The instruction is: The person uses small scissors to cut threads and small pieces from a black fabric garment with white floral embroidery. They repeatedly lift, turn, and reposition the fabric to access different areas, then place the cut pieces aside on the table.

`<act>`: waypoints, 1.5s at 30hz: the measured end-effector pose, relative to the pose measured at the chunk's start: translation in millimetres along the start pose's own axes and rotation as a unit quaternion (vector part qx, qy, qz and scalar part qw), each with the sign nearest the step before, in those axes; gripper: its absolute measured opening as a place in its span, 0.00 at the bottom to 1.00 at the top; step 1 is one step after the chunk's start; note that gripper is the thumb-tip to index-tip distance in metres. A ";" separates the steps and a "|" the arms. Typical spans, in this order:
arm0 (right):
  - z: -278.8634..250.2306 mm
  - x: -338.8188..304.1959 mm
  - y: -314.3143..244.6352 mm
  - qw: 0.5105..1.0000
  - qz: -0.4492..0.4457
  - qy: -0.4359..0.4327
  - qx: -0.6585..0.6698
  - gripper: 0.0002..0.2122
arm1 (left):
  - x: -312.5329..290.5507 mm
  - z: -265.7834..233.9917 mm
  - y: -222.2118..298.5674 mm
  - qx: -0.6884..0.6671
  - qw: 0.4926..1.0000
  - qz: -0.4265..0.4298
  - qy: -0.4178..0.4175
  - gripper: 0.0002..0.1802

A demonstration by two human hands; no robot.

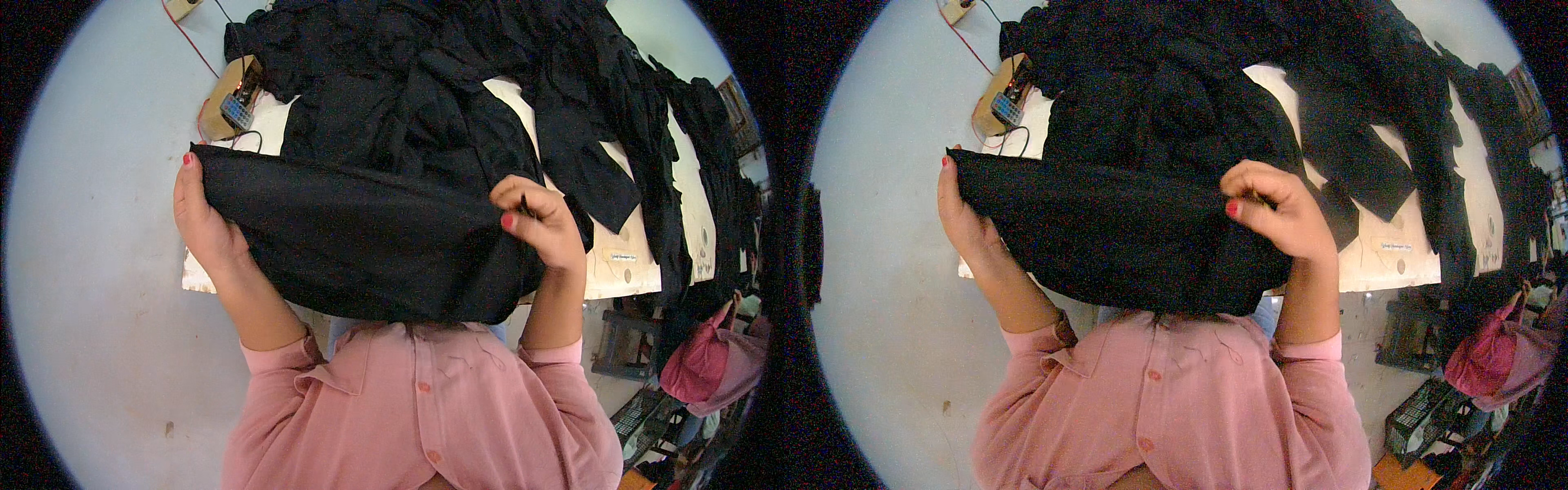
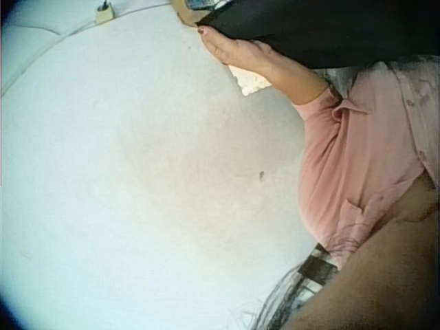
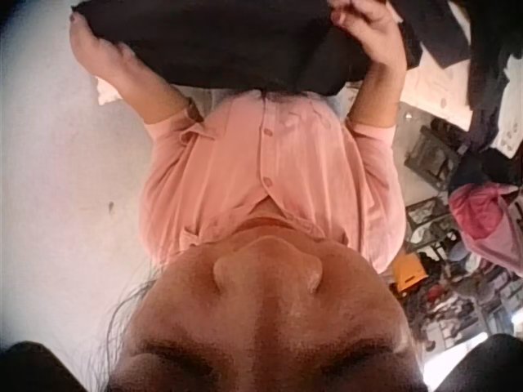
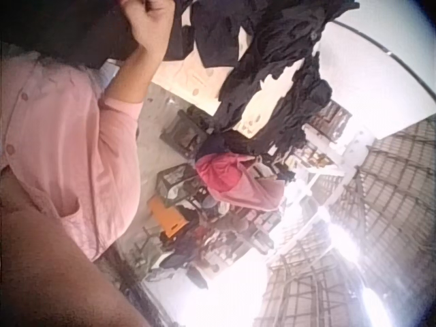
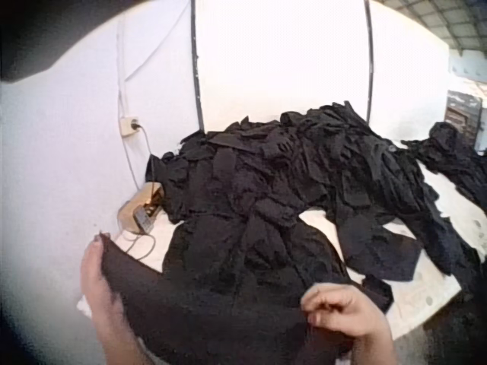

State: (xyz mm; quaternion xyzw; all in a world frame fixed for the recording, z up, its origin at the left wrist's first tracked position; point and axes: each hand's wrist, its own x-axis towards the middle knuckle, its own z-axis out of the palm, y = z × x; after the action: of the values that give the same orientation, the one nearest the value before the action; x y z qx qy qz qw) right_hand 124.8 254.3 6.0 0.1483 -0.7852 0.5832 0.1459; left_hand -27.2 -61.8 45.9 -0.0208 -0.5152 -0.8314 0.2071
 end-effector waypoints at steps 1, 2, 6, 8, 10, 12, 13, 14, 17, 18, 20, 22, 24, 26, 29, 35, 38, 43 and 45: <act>4.4 -0.5 -2.2 0.996 0.064 0.048 0.043 0.06 | 0.0 -3.4 -0.6 0.016 1.000 0.010 0.003 0.13; 11.2 -2.1 -6.0 0.983 0.128 0.095 0.086 0.06 | -0.4 -6.6 -1.3 0.032 0.999 0.020 0.006 0.13; 18.5 0.5 -11.5 0.985 0.132 0.090 0.061 0.08 | 2.5 -16.0 -0.4 0.073 0.995 0.059 0.037 0.12; 24.1 5.2 -25.6 0.987 0.142 0.074 0.024 0.11 | 8.1 -25.0 3.0 0.064 0.995 0.069 0.026 0.12; 15.8 4.0 -20.1 0.976 0.152 0.066 -0.141 0.10 | 14.4 -36.6 7.5 0.055 0.995 0.080 0.022 0.12; 2.8 0.2 -8.8 0.960 0.149 0.067 -0.228 0.08 | 15.5 -44.1 13.1 0.056 0.994 0.085 0.047 0.12; -2.8 -4.3 -1.2 0.968 0.163 0.090 -0.169 0.08 | 16.9 -47.7 16.1 0.056 0.993 0.087 0.061 0.12; -7.9 -10.1 7.6 0.972 0.177 0.114 -0.108 0.09 | 20.3 -53.5 16.5 0.061 0.993 0.080 0.065 0.14; -15.2 -19.7 4.7 0.960 0.210 0.175 0.066 0.10 | 21.0 -59.7 15.8 0.072 0.992 0.085 0.061 0.13; -15.3 -22.2 3.3 0.958 0.200 0.186 0.083 0.10 | 19.9 -60.8 15.6 0.077 0.993 0.074 0.058 0.13; -23.1 -28.4 7.5 0.962 0.182 0.175 0.106 0.13 | 18.1 -62.6 15.1 0.085 0.994 0.053 0.052 0.12; -26.4 -39.4 13.4 0.954 0.166 0.211 0.136 0.14 | 19.0 -60.9 12.0 0.059 0.997 0.046 0.035 0.11; -38.3 -49.6 27.6 0.953 0.152 0.186 0.183 0.15 | 21.1 -63.1 8.9 0.041 0.998 0.042 0.015 0.11; -32.1 -48.6 24.9 0.948 0.136 0.238 0.164 0.14 | 23.9 -65.6 7.2 0.033 0.999 0.040 -0.008 0.13; -16.5 -34.7 11.5 0.952 0.141 0.224 0.156 0.13 | 10.0 -39.1 -1.8 0.472 0.838 0.267 0.059 0.19; 30.2 23.7 -24.4 0.977 0.143 -0.080 0.135 0.07 | -83.9 48.9 -29.3 0.222 0.786 0.188 -0.546 0.29; 33.4 22.1 -28.4 0.983 0.133 -0.049 0.118 0.06 | -80.3 53.6 -19.6 0.216 0.811 0.042 -0.541 0.12; 37.0 11.1 -7.5 0.984 0.085 0.034 -0.153 0.09 | -63.0 49.6 -7.7 0.143 0.913 0.016 -0.381 0.07; 32.7 9.0 3.2 0.944 0.083 0.127 -0.291 0.12 | -55.9 45.6 -7.9 0.114 0.949 -0.013 -0.295 0.07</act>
State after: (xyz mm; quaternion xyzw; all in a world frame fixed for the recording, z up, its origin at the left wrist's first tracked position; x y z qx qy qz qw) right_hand 113.4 223.2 -2.3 -0.0417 -0.9053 0.3529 0.2328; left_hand 12.8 -1.3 46.6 -0.2342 -0.6452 -0.7263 0.0362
